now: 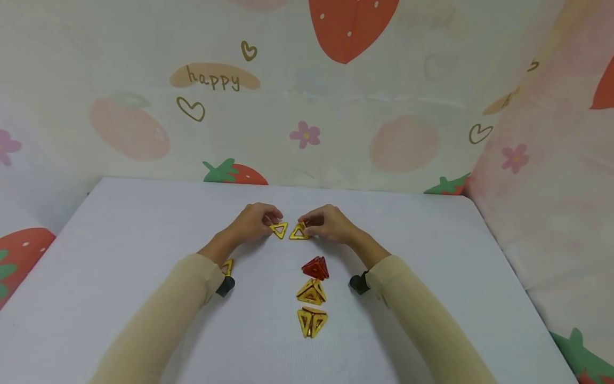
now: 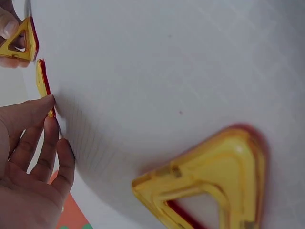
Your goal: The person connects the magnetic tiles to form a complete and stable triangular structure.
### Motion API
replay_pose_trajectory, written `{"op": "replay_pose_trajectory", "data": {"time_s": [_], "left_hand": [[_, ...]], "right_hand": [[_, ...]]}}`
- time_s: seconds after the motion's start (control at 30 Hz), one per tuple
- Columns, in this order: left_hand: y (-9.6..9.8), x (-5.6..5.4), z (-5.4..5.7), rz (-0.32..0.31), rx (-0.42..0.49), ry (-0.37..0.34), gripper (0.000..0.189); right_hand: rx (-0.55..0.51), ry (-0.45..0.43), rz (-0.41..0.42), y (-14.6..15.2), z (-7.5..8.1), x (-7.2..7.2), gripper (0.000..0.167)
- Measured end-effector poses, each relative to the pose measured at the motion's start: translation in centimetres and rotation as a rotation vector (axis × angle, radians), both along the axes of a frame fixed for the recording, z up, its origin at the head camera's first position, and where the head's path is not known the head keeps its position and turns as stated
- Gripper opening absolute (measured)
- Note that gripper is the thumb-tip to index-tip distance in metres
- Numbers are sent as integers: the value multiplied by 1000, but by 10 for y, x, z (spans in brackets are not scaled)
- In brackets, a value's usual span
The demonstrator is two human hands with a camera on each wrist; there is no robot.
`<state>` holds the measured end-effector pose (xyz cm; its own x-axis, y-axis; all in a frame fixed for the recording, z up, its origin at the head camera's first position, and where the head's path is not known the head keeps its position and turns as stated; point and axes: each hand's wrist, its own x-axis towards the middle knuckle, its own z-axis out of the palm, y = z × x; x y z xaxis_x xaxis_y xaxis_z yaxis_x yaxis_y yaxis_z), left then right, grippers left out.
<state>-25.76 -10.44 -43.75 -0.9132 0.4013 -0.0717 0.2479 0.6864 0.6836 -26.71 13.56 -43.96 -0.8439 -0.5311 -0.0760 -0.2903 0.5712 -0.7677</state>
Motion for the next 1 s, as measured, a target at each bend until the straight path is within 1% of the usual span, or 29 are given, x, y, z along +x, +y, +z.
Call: {"op": "replay_pose_trajectory", "data": {"time_s": [0.27,0.47,0.63,0.83,1.0], "left_hand": [[6,-3,0,-4,10,11,32],[9,-3,1,-12,24,35,31],[13,-2,1,-5,27,37,30],[16,-2,-2,4,27,43,29],[17,-2,-3,2,36,55,29]], "right_hand": [[-6,10,3,1,-2,-2,31],[-12,17,12,1,-2,-1,31],[-1,11,-1,1,-2,-1,31],[-3,-4,-1,0,-1,0,31],[2,6,1,0,-2,-1,32]]}}
